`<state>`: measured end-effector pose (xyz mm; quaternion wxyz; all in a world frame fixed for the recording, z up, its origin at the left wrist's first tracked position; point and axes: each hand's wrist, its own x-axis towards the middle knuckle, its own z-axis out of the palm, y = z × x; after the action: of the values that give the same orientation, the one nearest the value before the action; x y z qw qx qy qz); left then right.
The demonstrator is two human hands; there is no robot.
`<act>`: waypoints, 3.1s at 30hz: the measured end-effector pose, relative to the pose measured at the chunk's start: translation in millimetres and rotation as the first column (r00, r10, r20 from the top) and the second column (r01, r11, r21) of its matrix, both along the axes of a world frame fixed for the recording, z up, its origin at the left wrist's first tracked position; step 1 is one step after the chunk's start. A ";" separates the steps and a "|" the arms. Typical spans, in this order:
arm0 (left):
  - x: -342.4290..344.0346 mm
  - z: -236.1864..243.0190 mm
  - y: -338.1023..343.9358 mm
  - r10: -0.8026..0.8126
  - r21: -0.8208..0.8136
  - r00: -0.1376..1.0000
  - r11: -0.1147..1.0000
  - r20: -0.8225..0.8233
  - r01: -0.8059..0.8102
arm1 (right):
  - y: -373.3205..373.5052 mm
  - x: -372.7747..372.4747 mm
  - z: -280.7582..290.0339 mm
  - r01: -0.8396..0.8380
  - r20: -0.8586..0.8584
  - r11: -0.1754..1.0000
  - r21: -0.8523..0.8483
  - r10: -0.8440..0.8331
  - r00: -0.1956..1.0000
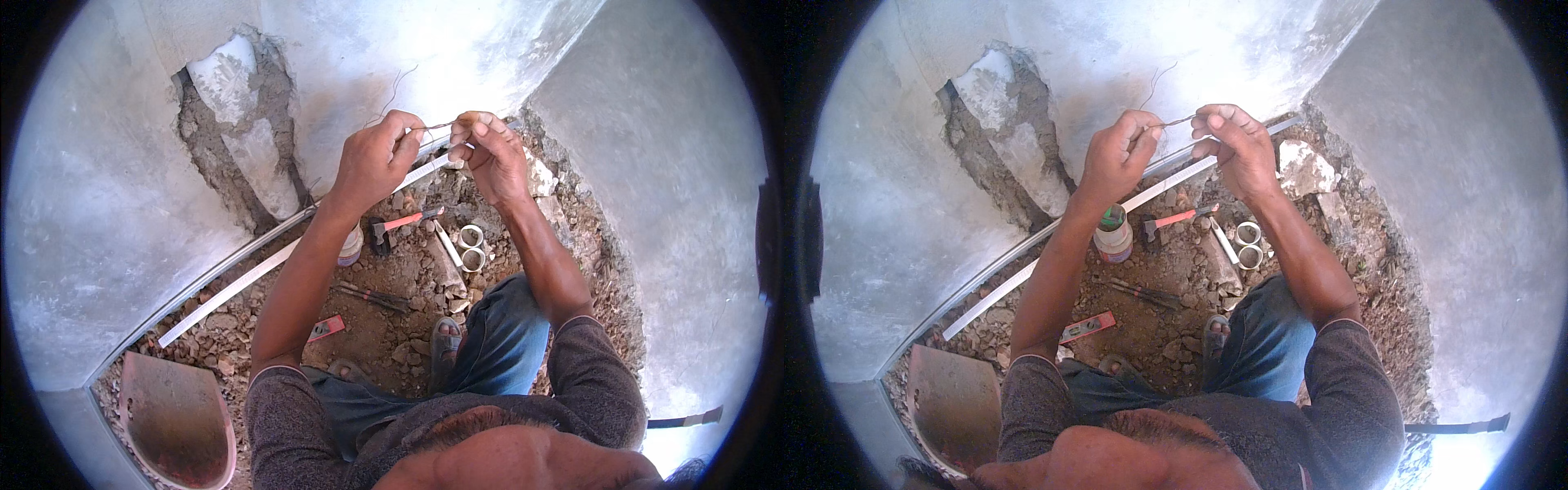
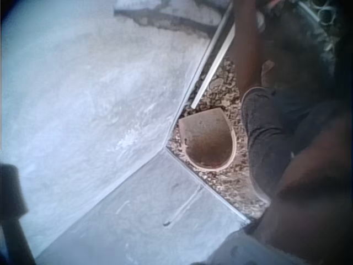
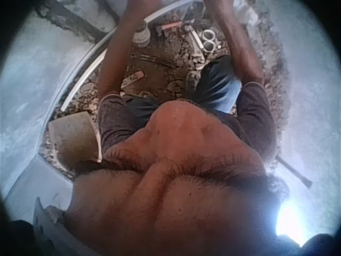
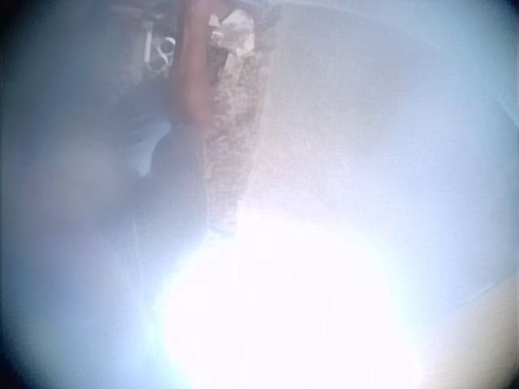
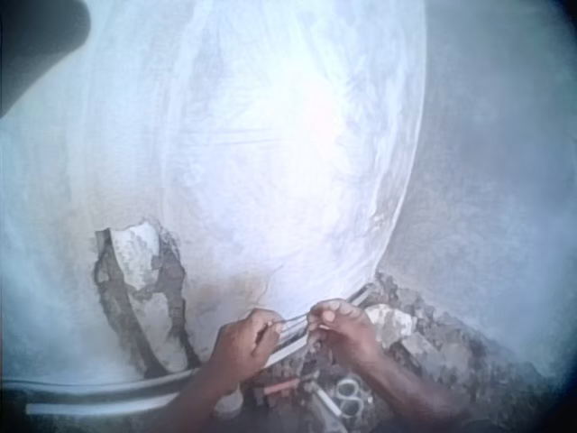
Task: The person positions a wire into a groove in a concrete wall by hand, uses pliers to pull and position the wire, and secures the installation into the groove.
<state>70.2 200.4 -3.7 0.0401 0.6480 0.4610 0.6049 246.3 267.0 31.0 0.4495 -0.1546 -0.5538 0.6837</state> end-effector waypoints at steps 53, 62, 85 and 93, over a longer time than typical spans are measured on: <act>-0.7 5.5 -4.6 -0.062 -0.174 0.976 0.980 0.209 0.100 | -5.6 3.8 -2.6 -0.053 0.519 0.820 0.570 -0.309 0.797; 4.3 8.1 -8.1 -0.078 -0.296 0.964 0.942 0.256 0.155 | 1.0 2.0 -10.4 0.077 0.418 0.864 0.498 -0.317 0.851; 17.6 -11.7 4.0 0.150 -0.118 0.988 0.982 0.020 -0.147 | -18.2 -10.6 -3.4 0.021 0.456 0.988 -0.150 0.050 0.889; 11.9 -22.1 12.0 -0.039 -0.260 0.979 0.961 0.201 0.092 | 6.3 -6.1 -20.0 0.086 0.417 0.995 0.055 -0.102 0.903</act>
<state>82.1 212.3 -25.8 0.1923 0.5894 0.5108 0.5956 240.1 273.3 11.0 0.3553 -0.3161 -0.6412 0.6022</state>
